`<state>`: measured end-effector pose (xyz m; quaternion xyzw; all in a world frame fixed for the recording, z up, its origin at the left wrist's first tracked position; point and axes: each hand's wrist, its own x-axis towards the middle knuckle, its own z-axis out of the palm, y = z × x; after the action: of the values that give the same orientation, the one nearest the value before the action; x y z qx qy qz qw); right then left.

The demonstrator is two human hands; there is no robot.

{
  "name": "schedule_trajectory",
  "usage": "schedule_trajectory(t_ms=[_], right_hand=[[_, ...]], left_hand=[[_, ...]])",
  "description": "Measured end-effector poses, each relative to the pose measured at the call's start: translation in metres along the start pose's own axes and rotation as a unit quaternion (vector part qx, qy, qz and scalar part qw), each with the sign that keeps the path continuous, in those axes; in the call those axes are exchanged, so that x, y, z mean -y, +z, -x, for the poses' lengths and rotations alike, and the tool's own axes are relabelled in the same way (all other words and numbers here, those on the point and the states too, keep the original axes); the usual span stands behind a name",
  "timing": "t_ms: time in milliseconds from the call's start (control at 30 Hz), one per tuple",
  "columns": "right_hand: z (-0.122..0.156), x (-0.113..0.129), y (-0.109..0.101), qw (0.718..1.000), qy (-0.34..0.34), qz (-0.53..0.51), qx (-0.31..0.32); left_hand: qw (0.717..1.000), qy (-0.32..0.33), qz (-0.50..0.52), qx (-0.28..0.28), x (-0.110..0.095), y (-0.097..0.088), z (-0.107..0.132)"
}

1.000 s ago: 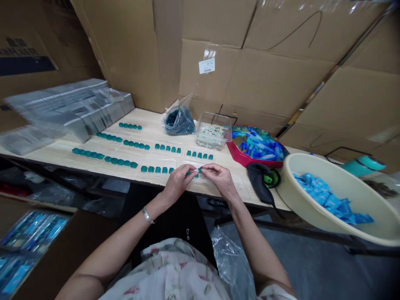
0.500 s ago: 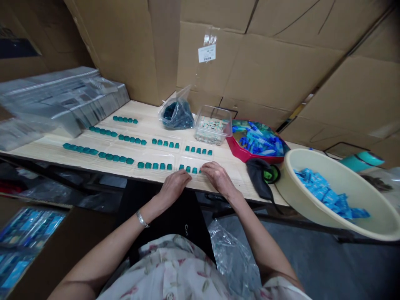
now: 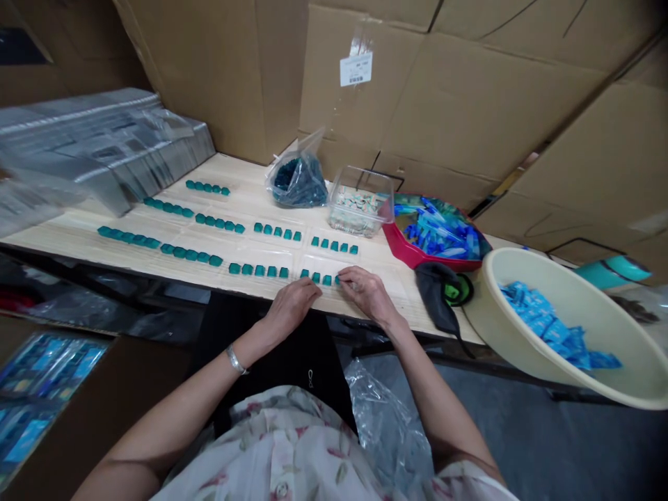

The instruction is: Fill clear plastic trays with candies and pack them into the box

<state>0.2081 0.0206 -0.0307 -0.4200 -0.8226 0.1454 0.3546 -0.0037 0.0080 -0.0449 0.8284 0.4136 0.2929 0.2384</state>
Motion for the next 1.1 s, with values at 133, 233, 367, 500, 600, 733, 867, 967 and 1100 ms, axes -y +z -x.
schedule_trajectory(t_ms=[133, 233, 367, 500, 600, 733, 867, 967, 1100], right_hand=[[0.0017, -0.0013, -0.0003, 0.997, 0.056, -0.040, -0.019], [0.0017, -0.0018, -0.0005, 0.998, 0.047, -0.033, -0.010], [-0.0006, 0.0002, -0.0017, 0.999, 0.020, 0.027, 0.002], [-0.0029, 0.0023, -0.0024, 0.998, 0.018, 0.068, 0.003], [-0.0032, 0.0039, -0.0020, 0.995, 0.020, 0.092, 0.019], [-0.0029, 0.0067, -0.0015, 0.991, 0.002, 0.119, 0.056], [-0.0025, 0.0063, -0.0044, 0.989, -0.020, 0.125, 0.080], [-0.0026, 0.0045, -0.0062, 0.989, -0.029, 0.113, 0.087], [-0.0032, 0.0048, -0.0027, 0.986, -0.004, 0.138, 0.094]], left_hand=[[1.000, 0.001, -0.004, 0.004, 0.0007, 0.0002, -0.0003], [1.000, 0.004, -0.012, 0.004, 0.0004, 0.0002, -0.0003], [1.000, -0.001, -0.013, 0.001, 0.0002, 0.0004, -0.0003], [1.000, -0.004, -0.009, 0.006, 0.0009, 0.0004, -0.0005], [1.000, -0.010, -0.016, 0.010, 0.0013, 0.0005, -0.0009], [1.000, -0.011, -0.019, 0.011, 0.0016, 0.0011, -0.0017], [1.000, -0.006, -0.015, 0.011, 0.0029, 0.0020, -0.0021], [1.000, -0.010, -0.003, 0.008, 0.0038, 0.0026, -0.0020], [0.999, -0.021, 0.040, 0.003, 0.0026, 0.0022, -0.0022]])
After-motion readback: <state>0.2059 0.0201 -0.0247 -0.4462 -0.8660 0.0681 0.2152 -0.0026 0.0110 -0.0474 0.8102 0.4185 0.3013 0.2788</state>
